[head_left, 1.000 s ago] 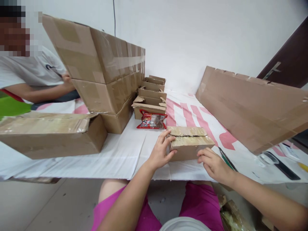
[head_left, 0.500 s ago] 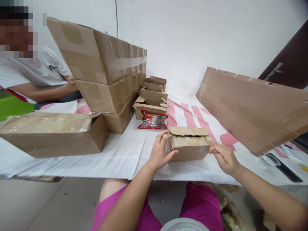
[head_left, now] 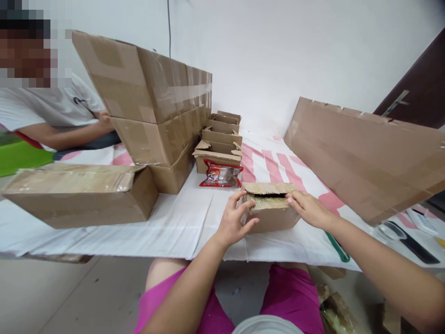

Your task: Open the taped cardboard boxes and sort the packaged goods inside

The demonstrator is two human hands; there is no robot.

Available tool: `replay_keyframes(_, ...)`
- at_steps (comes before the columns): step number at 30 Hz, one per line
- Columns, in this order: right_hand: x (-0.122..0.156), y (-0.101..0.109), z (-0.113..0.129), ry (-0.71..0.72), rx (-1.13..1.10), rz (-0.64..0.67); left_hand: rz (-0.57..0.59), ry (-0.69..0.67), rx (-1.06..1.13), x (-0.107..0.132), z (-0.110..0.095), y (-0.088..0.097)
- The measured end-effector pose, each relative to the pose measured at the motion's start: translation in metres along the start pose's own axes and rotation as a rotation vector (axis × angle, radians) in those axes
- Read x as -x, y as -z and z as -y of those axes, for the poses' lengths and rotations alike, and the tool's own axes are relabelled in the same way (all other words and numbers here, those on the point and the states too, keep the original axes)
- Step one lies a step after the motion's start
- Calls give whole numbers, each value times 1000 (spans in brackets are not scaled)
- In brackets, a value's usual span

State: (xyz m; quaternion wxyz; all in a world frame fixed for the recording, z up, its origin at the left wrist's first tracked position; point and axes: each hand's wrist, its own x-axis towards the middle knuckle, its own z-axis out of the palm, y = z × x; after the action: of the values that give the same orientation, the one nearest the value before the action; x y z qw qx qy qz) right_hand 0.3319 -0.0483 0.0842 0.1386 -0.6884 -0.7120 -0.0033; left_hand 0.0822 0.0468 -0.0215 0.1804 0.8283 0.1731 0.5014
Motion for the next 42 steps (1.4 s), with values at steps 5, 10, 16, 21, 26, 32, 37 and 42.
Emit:
replay_keyframes(5,-8,0,-7,64,-35,50,-13,-32,-3,-1,-1,1)
replay_keyframes(10,-1,6,-6,107,-80,-183,-19,-26,81,-1,-2,1)
replay_keyframes(16,18,14,8,142,-123,-301,-59,75,192,-4,-7,-1)
replay_keyframes(21,31,14,13,166,-211,-453,-123,268,180,-8,-13,-8)
replay_keyframes(26,40,20,18,187,-399,-440,-165,316,165,-11,-15,-15)
replay_keyframes(32,38,23,21,185,-396,-282,-170,293,151,-11,-15,-15)
replay_keyframes(37,38,19,27,51,-202,-243,-156,286,159,-10,-16,-14)
replay_keyframes(42,26,12,34,19,-82,-335,-160,292,181,-9,-17,-15)
